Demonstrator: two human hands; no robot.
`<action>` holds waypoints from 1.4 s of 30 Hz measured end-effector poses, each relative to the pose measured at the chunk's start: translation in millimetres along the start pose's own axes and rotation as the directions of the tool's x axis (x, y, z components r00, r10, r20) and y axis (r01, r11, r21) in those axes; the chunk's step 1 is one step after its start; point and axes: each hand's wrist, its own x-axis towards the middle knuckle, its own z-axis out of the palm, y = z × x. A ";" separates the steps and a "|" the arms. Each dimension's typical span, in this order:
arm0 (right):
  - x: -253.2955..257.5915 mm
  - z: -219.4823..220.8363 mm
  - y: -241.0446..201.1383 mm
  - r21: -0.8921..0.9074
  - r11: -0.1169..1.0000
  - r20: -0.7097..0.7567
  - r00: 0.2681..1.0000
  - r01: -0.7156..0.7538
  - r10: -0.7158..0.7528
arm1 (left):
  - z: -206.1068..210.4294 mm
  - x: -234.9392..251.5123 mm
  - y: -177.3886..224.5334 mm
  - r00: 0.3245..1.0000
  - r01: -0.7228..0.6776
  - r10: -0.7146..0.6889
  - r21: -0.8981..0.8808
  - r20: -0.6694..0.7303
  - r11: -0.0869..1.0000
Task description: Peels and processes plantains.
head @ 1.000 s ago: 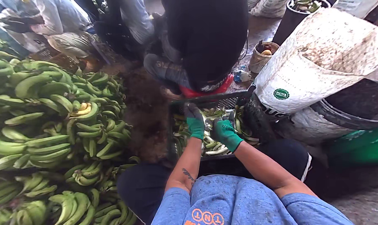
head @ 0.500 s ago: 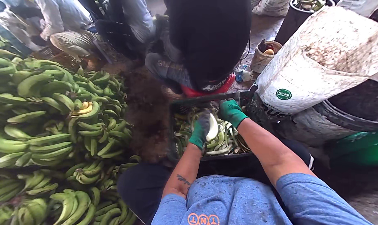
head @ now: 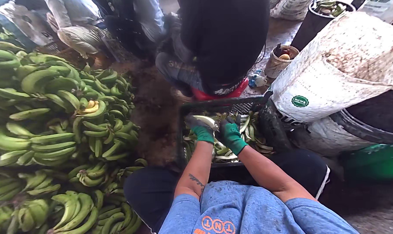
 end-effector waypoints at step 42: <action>12.9 -21.6 19.2 -0.179 0.964 0.135 0.975 0.198 -0.176 | 14.5 4.2 -31.7 0.947 0.131 -0.056 -0.222 0.316 0.966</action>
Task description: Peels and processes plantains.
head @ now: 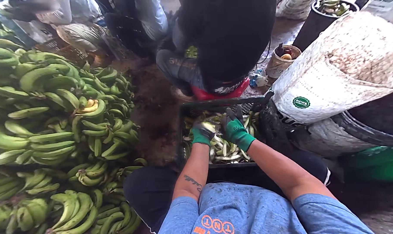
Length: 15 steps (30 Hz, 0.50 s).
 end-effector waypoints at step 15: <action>20.8 -13.0 2.6 0.105 0.979 0.023 0.985 -0.173 0.171 | 22.4 -12.4 6.5 0.967 -0.236 0.217 0.149 0.130 0.960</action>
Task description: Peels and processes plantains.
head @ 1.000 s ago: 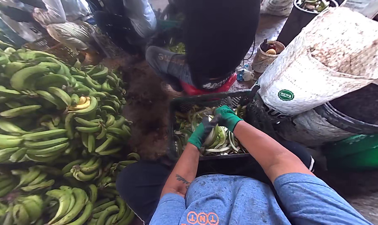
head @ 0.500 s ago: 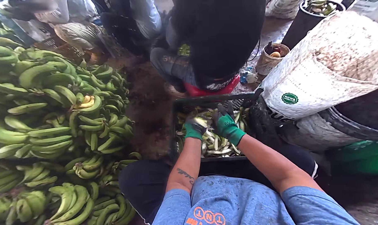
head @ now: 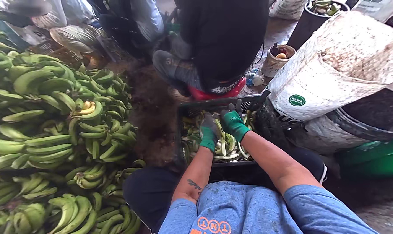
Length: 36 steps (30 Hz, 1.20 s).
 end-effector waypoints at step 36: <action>-10.6 -33.3 33.9 -0.194 0.971 0.285 0.939 -0.143 0.195 | 2.2 -17.3 -21.2 0.951 0.013 0.112 -0.399 0.289 0.917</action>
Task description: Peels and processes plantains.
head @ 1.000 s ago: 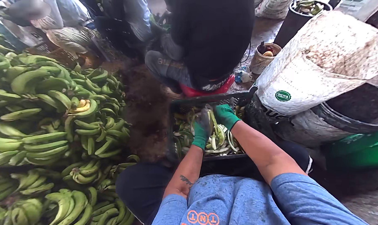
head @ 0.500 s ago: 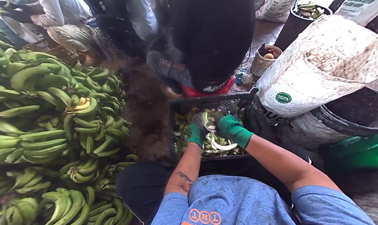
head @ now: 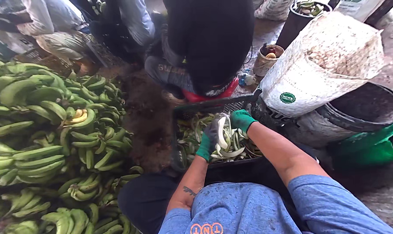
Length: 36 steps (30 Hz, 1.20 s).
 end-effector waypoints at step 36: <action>-48.0 5.5 83.3 0.245 0.912 -0.287 0.923 0.330 -0.257 | -118.6 -72.2 203.0 0.912 -0.313 0.407 0.538 -0.060 0.782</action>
